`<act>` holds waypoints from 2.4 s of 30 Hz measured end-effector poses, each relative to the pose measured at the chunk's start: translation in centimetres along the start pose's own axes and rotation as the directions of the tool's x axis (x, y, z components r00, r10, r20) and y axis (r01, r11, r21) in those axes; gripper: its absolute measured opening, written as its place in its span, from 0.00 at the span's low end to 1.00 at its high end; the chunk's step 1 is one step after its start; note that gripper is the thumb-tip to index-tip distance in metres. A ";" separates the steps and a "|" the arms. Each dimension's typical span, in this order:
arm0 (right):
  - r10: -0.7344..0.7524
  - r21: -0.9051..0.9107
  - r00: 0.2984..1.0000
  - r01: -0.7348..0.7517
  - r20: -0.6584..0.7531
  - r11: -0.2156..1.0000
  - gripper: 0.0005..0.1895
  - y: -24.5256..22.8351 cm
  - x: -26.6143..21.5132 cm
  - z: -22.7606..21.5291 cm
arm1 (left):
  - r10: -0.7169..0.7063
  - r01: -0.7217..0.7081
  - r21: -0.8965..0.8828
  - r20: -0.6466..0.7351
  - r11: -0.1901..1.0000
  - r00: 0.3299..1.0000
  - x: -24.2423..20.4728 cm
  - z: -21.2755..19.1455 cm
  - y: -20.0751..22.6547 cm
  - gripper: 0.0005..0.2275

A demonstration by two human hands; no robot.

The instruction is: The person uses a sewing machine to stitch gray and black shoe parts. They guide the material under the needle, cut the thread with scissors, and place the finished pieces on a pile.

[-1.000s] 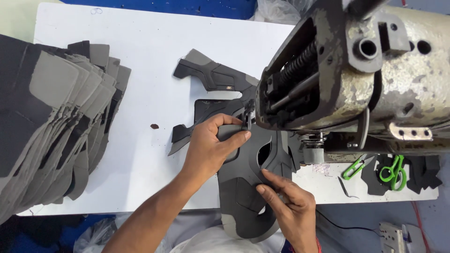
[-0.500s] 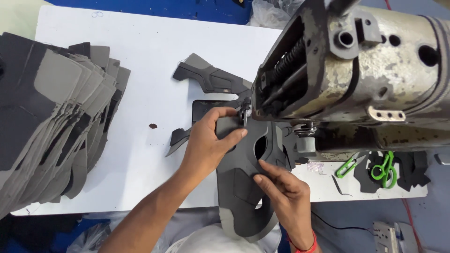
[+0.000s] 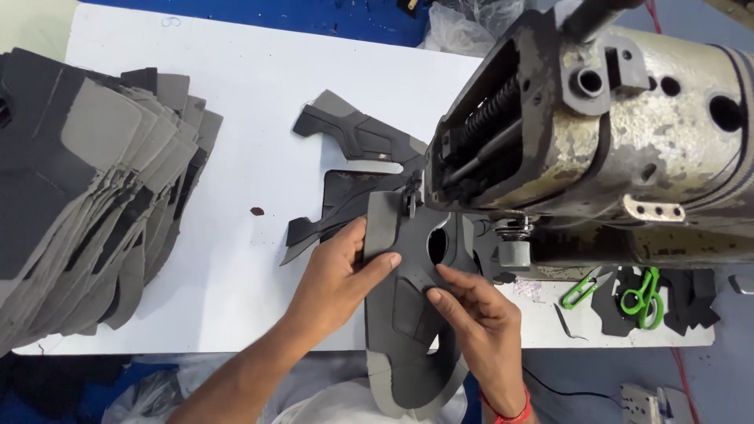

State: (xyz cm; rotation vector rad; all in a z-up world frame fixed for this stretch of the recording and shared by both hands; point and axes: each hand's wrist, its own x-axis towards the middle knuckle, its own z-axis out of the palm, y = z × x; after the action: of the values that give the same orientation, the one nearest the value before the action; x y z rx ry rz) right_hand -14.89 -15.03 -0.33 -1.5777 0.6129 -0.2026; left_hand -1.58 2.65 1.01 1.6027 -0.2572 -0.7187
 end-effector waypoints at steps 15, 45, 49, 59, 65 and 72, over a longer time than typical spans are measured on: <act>0.052 0.010 0.999 -0.052 -0.007 0.999 0.13 -1.4 3.1 0.3 | 0.099 -0.095 -0.117 0.027 0.989 0.995 3.4 -0.6 1.6 0.10; -0.108 0.366 0.994 0.097 0.011 0.926 0.07 0.1 3.9 4.5 | 0.183 -0.197 0.382 0.073 0.903 0.980 3.8 -1.9 4.0 0.22; -0.058 0.360 0.998 0.052 0.008 0.932 0.06 0.5 3.8 4.0 | 0.230 -0.230 0.407 0.050 0.884 0.972 4.2 -1.5 2.4 0.23; -0.011 0.312 0.984 -0.046 0.179 0.949 0.06 -1.0 3.8 2.3 | 0.179 -0.183 0.380 0.046 0.907 0.983 4.0 -1.4 3.0 0.23; -0.100 0.296 0.984 0.052 0.151 0.954 0.09 0.5 3.7 2.7 | 0.193 -0.200 0.414 0.060 0.888 0.979 3.7 -1.5 3.5 0.26; -0.078 0.275 0.988 0.039 0.133 0.961 0.09 -0.2 3.4 3.2 | 0.047 -0.094 0.426 0.119 0.900 0.992 4.2 -2.1 4.7 0.27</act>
State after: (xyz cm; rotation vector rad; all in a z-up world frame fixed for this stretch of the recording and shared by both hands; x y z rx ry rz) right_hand -10.49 -13.91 -1.31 -1.3319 0.4077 -0.2067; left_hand 4.08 1.19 4.30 1.9652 -0.5829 -0.7240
